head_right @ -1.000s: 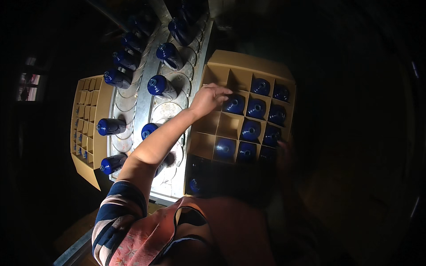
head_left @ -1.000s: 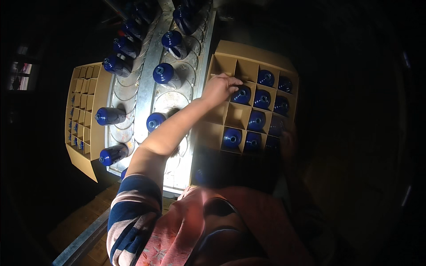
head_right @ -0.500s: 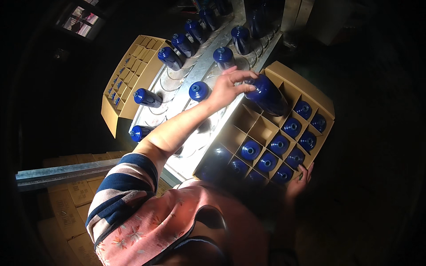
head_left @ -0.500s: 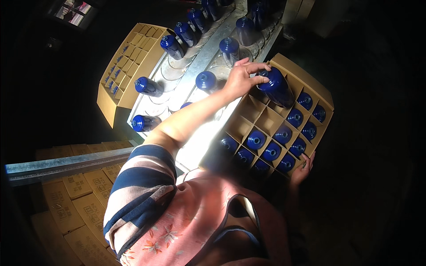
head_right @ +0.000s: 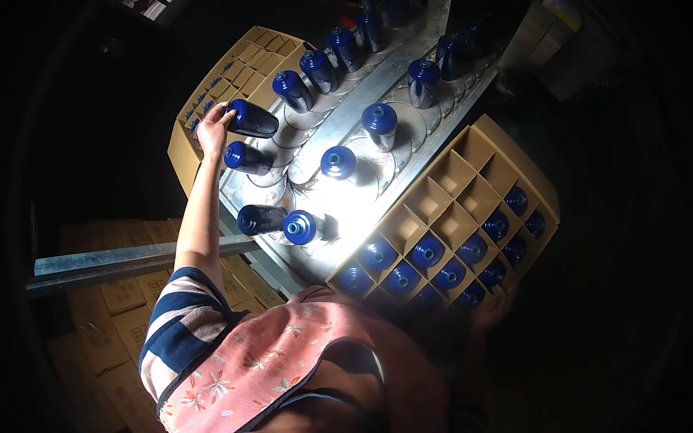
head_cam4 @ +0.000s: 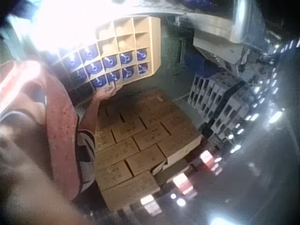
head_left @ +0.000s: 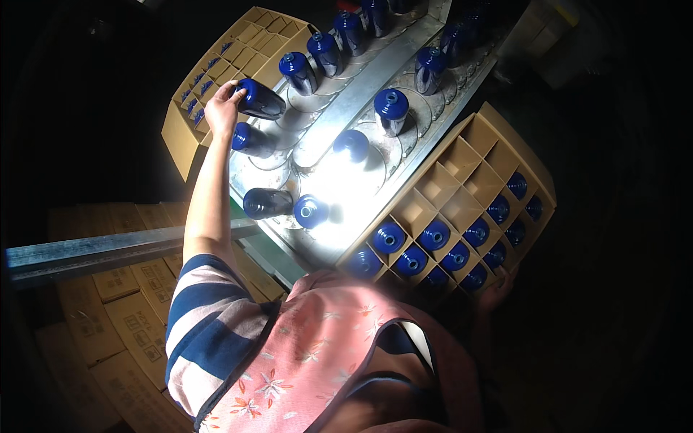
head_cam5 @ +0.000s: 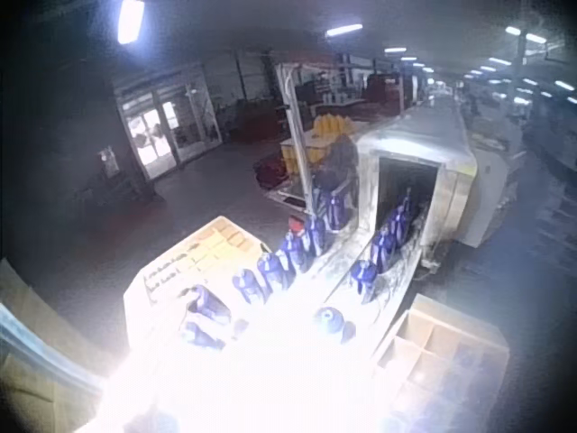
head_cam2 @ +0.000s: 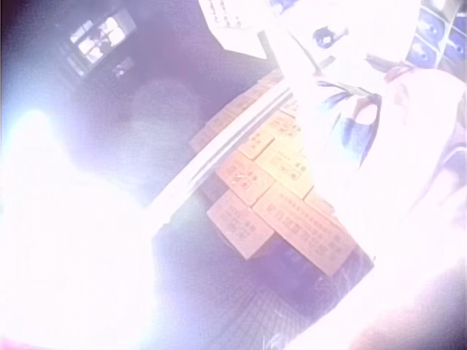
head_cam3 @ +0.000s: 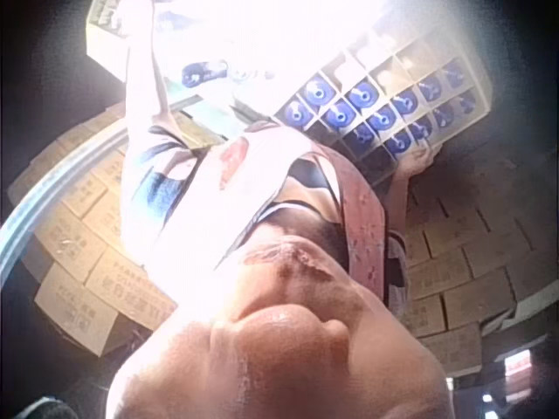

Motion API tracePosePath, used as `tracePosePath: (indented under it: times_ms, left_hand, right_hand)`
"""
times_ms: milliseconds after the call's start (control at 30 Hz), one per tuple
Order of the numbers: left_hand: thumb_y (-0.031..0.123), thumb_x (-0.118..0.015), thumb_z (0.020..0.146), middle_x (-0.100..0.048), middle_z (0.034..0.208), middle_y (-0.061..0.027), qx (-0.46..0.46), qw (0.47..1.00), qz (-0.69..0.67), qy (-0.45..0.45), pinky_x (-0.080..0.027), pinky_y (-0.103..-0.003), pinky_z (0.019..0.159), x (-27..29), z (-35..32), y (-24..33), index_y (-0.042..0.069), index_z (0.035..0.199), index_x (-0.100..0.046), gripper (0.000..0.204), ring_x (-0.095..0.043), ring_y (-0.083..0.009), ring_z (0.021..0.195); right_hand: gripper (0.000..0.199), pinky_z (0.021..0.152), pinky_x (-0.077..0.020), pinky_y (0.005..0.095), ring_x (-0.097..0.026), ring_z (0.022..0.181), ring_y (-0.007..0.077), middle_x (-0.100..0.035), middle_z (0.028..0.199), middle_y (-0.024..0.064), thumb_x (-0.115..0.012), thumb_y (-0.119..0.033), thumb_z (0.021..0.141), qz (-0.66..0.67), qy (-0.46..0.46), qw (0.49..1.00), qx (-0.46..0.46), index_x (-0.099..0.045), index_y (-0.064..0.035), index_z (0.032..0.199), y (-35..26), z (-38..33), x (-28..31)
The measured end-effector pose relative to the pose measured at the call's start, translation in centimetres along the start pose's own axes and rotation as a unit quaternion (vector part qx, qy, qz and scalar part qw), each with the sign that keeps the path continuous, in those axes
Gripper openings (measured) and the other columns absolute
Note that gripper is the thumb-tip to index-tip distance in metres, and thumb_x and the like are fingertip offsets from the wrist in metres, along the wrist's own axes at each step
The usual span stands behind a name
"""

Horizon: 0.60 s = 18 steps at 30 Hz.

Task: The person places blue bottles from a conveyor belt into a cardboard box with compartments. After filling the box, the person closes the flaps and stacks the completed box onto a pile of other boxes.

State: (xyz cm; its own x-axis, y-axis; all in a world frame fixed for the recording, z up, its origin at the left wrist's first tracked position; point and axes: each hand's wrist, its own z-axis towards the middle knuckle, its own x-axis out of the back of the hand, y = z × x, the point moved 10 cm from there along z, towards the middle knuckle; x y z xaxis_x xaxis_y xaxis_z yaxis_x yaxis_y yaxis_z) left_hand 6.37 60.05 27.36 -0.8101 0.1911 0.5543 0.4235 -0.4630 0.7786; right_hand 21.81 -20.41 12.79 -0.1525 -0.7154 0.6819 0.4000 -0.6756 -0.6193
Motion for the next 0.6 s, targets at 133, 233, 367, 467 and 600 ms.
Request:
tracePosePath:
  times_ms: [133, 233, 367, 467, 600]
  left_hand:
    - [0.020, -0.079, 0.076, -0.073, 0.100, -0.0092, 0.026, 0.995, 0.096, 0.008, -0.051, -0.027, 0.080, -2.2, 1.8, -7.2, 0.009, 0.110, -0.071, 0.036, -0.070, -0.0171, 0.088]
    - [0.023, -0.078, 0.075, -0.072, 0.099, -0.0110, 0.054, 0.987, 0.154, 0.003, -0.051, -0.030, 0.083, -3.6, 1.1, -9.7, 0.011, 0.109, -0.071, 0.037, -0.070, -0.0212, 0.092]
    - [0.012, -0.073, 0.080, -0.070, 0.109, -0.0127, -0.090, 0.982, 0.168, 0.011, -0.050, -0.033, 0.090, -5.0, -1.0, -4.3, 0.012, 0.115, -0.068, 0.035, -0.068, -0.0248, 0.099]
    - [0.007, -0.066, 0.089, -0.064, 0.122, -0.0129, -0.045, 0.975, -0.143, -0.161, -0.048, -0.027, 0.093, -12.9, -1.7, 1.2, 0.001, 0.122, -0.062, 0.034, -0.064, -0.0173, 0.106]
    - [0.010, -0.066, 0.090, -0.060, 0.129, -0.0120, -0.146, 0.885, -0.250, -0.365, -0.045, -0.028, 0.098, -26.7, -4.1, 13.0, 0.003, 0.132, -0.054, 0.044, -0.057, -0.0171, 0.118]
  right_hand:
    - [0.027, 0.104, -0.0406, 0.0527, -0.049, 0.124, 0.0413, -0.053, 0.131, 0.0206, -0.055, -0.021, 0.097, -0.111, -0.029, 0.993, 0.000, -0.057, -0.0024, 0.117, 0.0, -1.9, -1.2]
    - [0.029, 0.102, -0.0428, 0.0501, -0.053, 0.120, 0.0378, -0.057, 0.126, 0.0170, -0.058, -0.020, 0.095, -0.216, -0.029, 0.974, 0.057, -0.058, -0.0025, 0.118, 0.1, -2.8, -1.8]
    - [0.028, 0.100, -0.0448, 0.0453, -0.056, 0.116, 0.0318, -0.060, 0.121, 0.0150, -0.061, -0.018, 0.093, -0.203, -0.076, 0.976, -0.032, -0.061, -0.0048, 0.118, 3.8, -2.2, -2.3]
    - [0.026, 0.099, -0.0454, 0.0421, -0.058, 0.113, 0.0294, -0.061, 0.119, 0.0137, -0.062, -0.014, 0.091, -0.119, -0.041, 0.990, -0.064, -0.062, -0.0057, 0.116, 4.4, -1.4, -1.9]
    - [0.021, 0.098, -0.0457, 0.0407, -0.058, 0.112, 0.0300, -0.061, 0.119, 0.0139, -0.060, -0.009, 0.091, -0.142, -0.019, 0.989, -0.046, -0.062, -0.0056, 0.112, 3.5, -0.5, -1.7]
